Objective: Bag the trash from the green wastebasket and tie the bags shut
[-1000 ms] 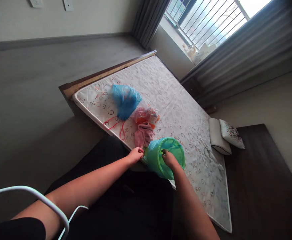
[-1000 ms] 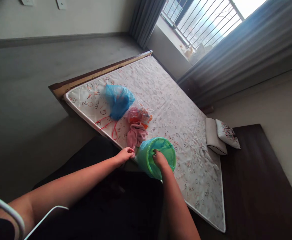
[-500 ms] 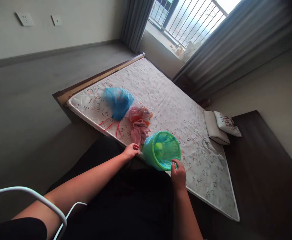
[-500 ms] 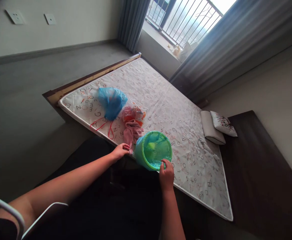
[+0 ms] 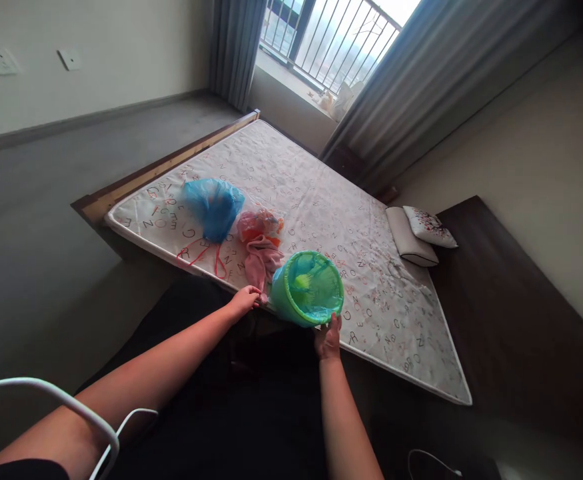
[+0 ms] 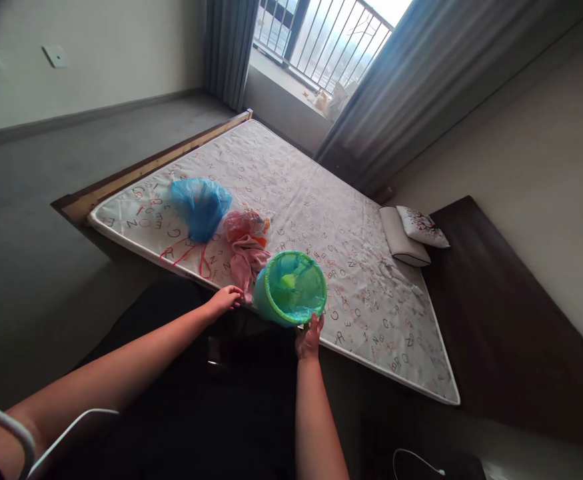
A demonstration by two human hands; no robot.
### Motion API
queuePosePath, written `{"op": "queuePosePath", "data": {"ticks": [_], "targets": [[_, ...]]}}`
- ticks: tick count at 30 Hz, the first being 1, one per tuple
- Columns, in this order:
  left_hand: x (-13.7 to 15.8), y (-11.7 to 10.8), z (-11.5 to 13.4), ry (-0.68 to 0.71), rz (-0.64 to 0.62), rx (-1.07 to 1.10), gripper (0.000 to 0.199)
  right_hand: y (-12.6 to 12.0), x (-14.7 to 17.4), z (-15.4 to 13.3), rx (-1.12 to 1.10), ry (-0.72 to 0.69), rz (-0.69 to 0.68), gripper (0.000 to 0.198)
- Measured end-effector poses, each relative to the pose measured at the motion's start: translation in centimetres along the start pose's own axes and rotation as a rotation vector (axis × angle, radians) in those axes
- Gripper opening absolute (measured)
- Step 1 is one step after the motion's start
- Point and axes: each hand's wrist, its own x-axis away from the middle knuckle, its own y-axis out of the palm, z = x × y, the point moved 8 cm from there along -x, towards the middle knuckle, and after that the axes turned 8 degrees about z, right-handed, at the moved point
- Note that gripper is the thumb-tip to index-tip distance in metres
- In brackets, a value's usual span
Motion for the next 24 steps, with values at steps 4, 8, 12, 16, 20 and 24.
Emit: {"op": "queuePosePath", "data": {"ticks": [4, 8, 12, 16, 20, 24], "targets": [[-0.1, -0.5, 0.1, 0.002, 0.018, -0.037, 0.016, 1.0, 0.5, 0.4, -0.041, 0.045, -0.093, 0.07], [-0.3, -0.7, 0.3, 0.014, 0.028, -0.055, 0.016, 1.4, 0.6, 0.7, -0.055, 0.055, -0.125, 0.074], [-0.2, -0.4, 0.3, 0.035, 0.019, -0.082, 0.013, 2.0, 0.7, 1.2, -0.025, 0.044, -0.146, 0.074], [0.1, -0.5, 0.7, 0.055, 0.033, -0.094, 0.011, 2.1, 0.5, 1.7, -0.037, 0.045, -0.119, 0.076], [0.2, -0.8, 1.1, 0.075, 0.056, -0.075, 0.012, 2.1, 0.4, 1.6, 0.007, 0.013, -0.126, 0.076], [0.2, -0.9, 1.2, 0.076, 0.058, -0.072, 0.012, 2.3, 0.6, 1.3, -0.009, 0.024, -0.144, 0.078]]}}
